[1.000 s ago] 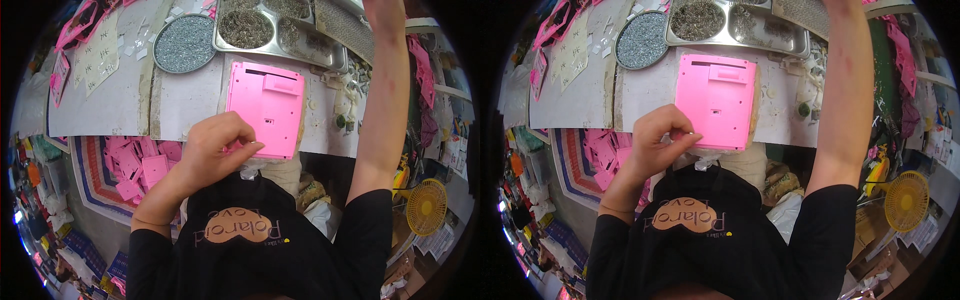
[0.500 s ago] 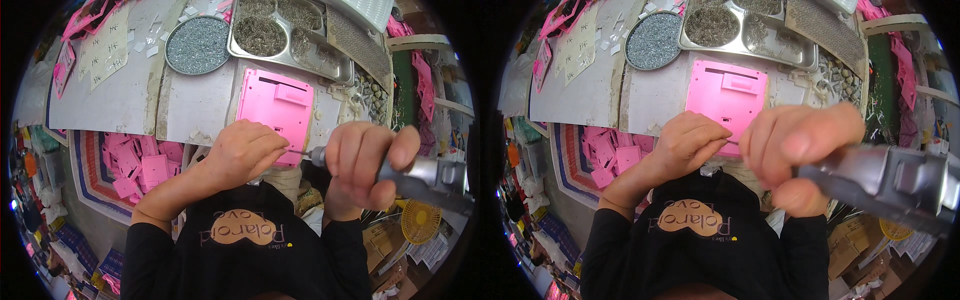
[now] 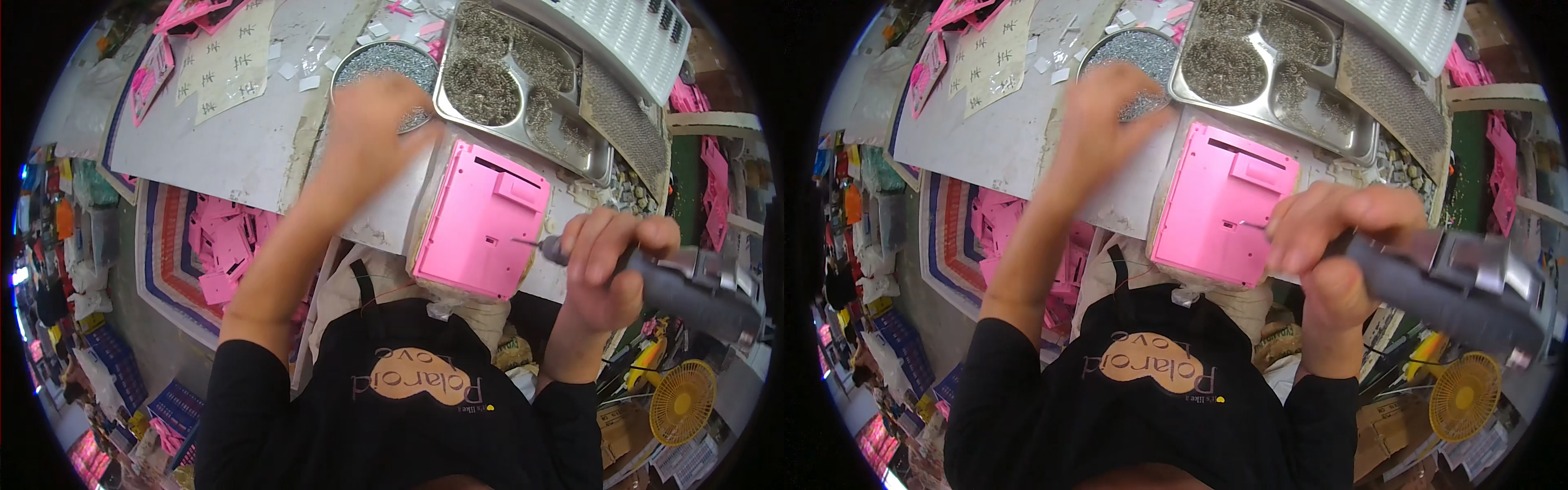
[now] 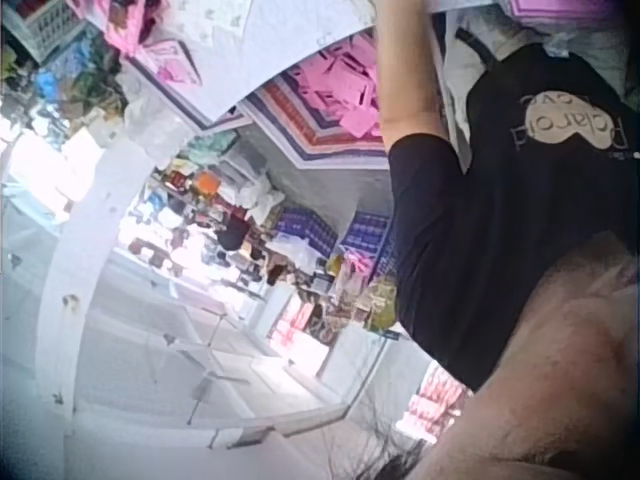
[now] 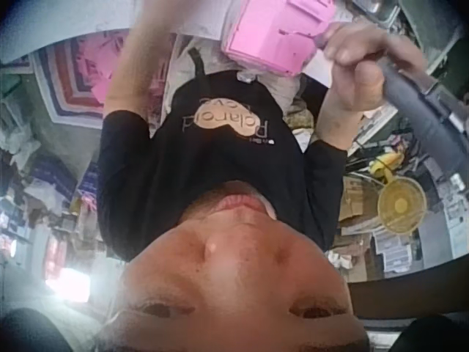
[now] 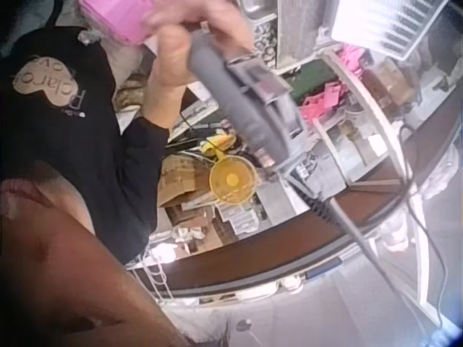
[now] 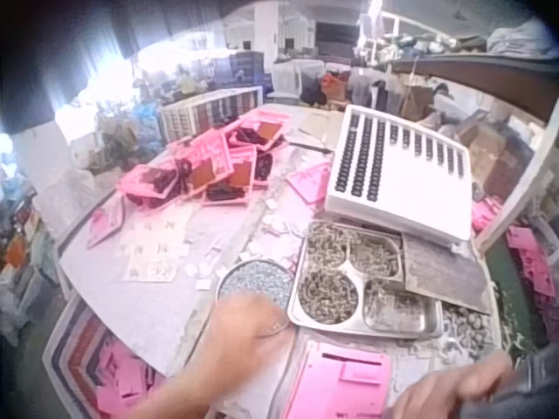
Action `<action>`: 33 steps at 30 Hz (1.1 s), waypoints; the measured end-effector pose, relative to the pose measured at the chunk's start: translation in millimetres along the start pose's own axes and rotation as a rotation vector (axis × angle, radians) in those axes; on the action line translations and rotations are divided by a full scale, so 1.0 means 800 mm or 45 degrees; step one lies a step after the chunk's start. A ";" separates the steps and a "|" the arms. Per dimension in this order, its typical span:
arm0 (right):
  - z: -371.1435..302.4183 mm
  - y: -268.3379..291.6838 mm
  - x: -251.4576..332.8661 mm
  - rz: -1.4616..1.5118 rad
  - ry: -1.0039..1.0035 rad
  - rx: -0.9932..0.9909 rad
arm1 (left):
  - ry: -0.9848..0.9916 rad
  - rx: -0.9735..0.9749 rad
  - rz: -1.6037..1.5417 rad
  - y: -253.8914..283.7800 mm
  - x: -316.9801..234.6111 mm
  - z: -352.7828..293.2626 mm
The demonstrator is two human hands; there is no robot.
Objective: Assemble and solder components into a pink electronic housing, then secure with screws.
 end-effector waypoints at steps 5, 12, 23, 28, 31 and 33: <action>-0.019 0.030 0.007 -0.087 -0.040 -0.096 | 0.193 0.108 0.306 -0.010 0.065 0.025; -0.068 0.018 0.027 -0.046 -0.091 -0.080 | 0.131 0.040 -0.016 0.003 0.069 0.032; -0.109 -0.009 0.014 -0.094 -0.104 -0.055 | -0.553 0.505 -0.409 -0.065 -0.132 -0.043; -0.099 -0.027 0.008 -0.387 -0.005 0.187 | -0.550 0.510 -0.432 -0.069 -0.129 -0.042; -0.088 -0.029 0.004 -0.317 -0.036 0.249 | -0.549 0.504 -0.438 -0.069 -0.128 -0.043; -0.079 -0.020 0.010 -0.234 -0.028 0.313 | -0.532 0.505 -0.464 -0.068 -0.129 -0.044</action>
Point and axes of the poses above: each hand's wrist, its own z-axis towards the middle knuckle, its own y-axis out of the back of the hand, x = y × z, the point moved 7 cm from there along z, towards the middle knuckle, and after that the axes turned 13 degrees about x, right-handed, at the moved point
